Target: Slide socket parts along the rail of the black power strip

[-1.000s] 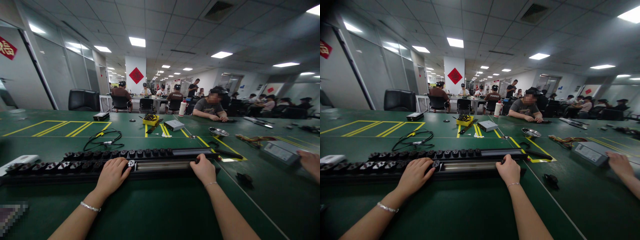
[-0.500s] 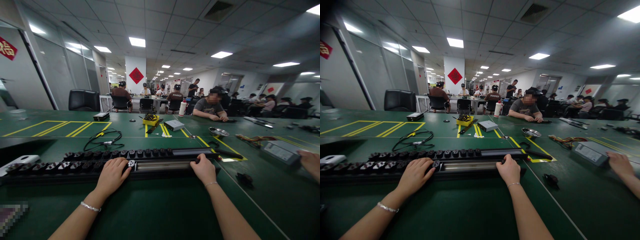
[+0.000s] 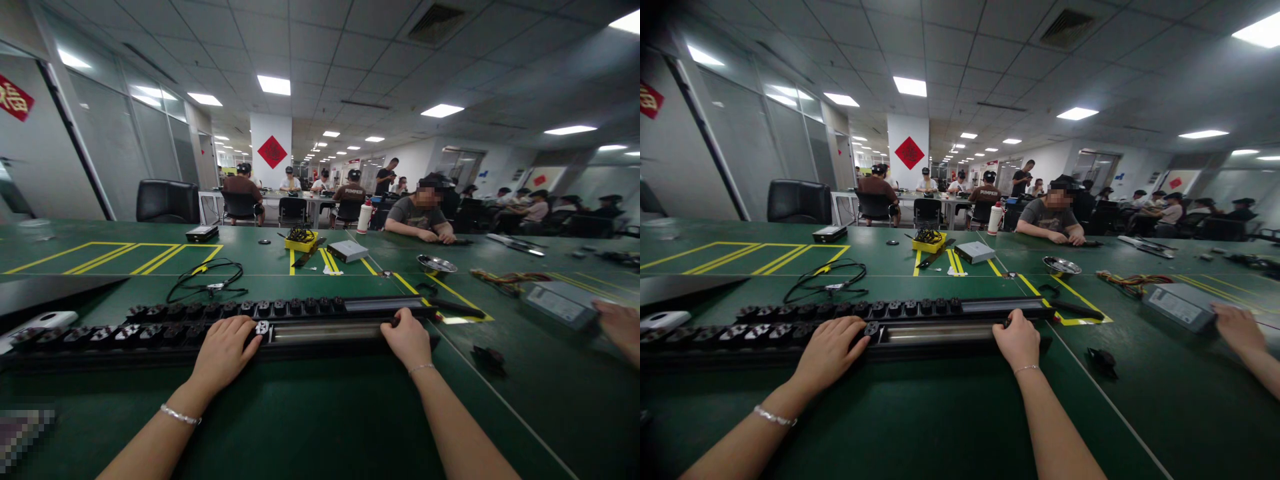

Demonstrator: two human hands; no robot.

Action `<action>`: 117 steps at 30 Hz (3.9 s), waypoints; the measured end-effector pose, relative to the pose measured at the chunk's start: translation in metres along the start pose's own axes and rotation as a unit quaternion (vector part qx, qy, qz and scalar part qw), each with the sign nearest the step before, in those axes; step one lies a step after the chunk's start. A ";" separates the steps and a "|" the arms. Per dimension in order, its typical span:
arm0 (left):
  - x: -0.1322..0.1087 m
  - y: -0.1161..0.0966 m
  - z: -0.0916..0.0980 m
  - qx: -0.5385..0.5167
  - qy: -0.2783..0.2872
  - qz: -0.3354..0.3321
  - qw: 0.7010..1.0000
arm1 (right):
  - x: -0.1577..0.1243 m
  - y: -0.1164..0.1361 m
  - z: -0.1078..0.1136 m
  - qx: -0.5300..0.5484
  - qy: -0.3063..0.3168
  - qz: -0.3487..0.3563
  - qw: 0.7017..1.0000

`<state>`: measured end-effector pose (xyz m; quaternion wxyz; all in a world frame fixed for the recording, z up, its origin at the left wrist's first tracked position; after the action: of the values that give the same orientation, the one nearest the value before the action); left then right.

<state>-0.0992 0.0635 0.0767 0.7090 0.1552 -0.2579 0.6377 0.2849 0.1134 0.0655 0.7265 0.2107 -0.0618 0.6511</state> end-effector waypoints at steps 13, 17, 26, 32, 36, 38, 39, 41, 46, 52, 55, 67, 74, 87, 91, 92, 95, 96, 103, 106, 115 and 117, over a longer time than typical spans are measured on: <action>0.000 -0.001 0.000 -0.006 0.006 -0.003 1.000 | 0.001 0.000 -0.001 0.002 0.004 0.002 1.000; 0.000 0.000 0.000 -0.005 0.006 -0.002 1.000 | 0.001 0.001 0.000 0.002 0.007 0.001 1.000; 0.000 0.001 -0.002 -0.004 0.008 0.000 1.000 | -0.001 0.002 0.002 0.002 0.011 0.000 1.000; -0.001 0.001 -0.003 0.002 0.007 -0.005 1.000 | -0.002 0.000 0.005 -0.007 0.010 -0.006 1.000; -0.001 0.000 -0.002 -0.002 0.004 -0.005 1.000 | -0.003 0.000 0.005 0.002 0.012 -0.006 1.000; -0.001 0.000 -0.002 -0.003 0.003 -0.003 1.000 | -0.003 0.001 0.005 0.004 0.012 -0.006 1.000; -0.001 0.001 -0.002 -0.002 0.002 -0.003 1.000 | -0.003 0.001 0.005 0.005 0.012 -0.006 1.000; -0.001 0.002 -0.003 -0.001 0.004 -0.004 1.000 | -0.003 0.002 0.005 0.005 0.012 -0.005 1.000; -0.001 0.003 -0.005 -0.007 0.004 -0.007 1.000 | -0.002 0.002 0.006 0.008 0.015 -0.007 1.000; 0.000 0.001 0.000 -0.013 0.002 -0.003 1.000 | -0.002 0.001 0.004 0.014 0.015 -0.007 1.000; 0.000 0.000 0.000 -0.006 0.003 -0.006 1.000 | -0.002 0.001 0.003 0.011 0.015 -0.006 1.000; 0.000 0.001 -0.002 -0.003 0.008 -0.003 1.000 | -0.001 -0.004 0.002 -0.002 0.006 -0.015 1.000; 0.000 0.000 -0.001 -0.007 0.007 -0.003 1.000 | -0.002 -0.003 0.004 0.003 0.010 -0.013 1.000; 0.000 0.001 0.000 -0.010 0.002 -0.003 1.000 | -0.001 -0.003 0.004 -0.008 0.003 -0.011 1.000; 0.000 0.002 -0.003 -0.008 0.005 -0.001 1.000 | -0.001 -0.005 0.004 -0.015 -0.001 -0.015 1.000; 0.000 0.002 -0.003 -0.008 0.005 -0.001 1.000 | -0.001 -0.005 0.004 -0.014 0.001 -0.014 1.000; 0.000 0.002 -0.003 -0.008 0.004 -0.001 1.000 | -0.001 -0.005 0.004 -0.012 0.005 -0.013 1.000; 0.000 0.002 -0.003 -0.008 0.004 -0.001 1.000 | -0.001 -0.005 0.004 -0.012 0.005 -0.014 1.000; -0.001 0.001 -0.001 -0.010 0.005 0.001 1.000 | 0.000 -0.006 0.002 -0.014 -0.001 -0.011 1.000; 0.000 0.001 -0.001 -0.011 0.009 0.000 1.000 | -0.001 -0.006 0.003 -0.010 0.000 -0.011 1.000; 0.000 0.000 -0.002 0.003 0.004 -0.007 1.000 | 0.000 -0.007 0.003 -0.006 -0.002 -0.009 1.000; 0.000 0.000 -0.001 0.001 0.002 -0.007 1.000 | 0.000 -0.007 0.003 -0.007 -0.007 -0.009 1.000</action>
<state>-0.0988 0.0639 0.0753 0.7140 0.1560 -0.2545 0.6333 0.2924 0.1121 0.0668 0.7334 0.2107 -0.0693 0.6425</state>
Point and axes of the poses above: each hand's wrist, its own x-axis towards the middle knuckle, its own z-axis out of the back of the hand, y = z × x, the point moved 9 cm from there along x, towards the middle knuckle, and after that the axes turned 13 degrees about z, right-handed, at the moved point
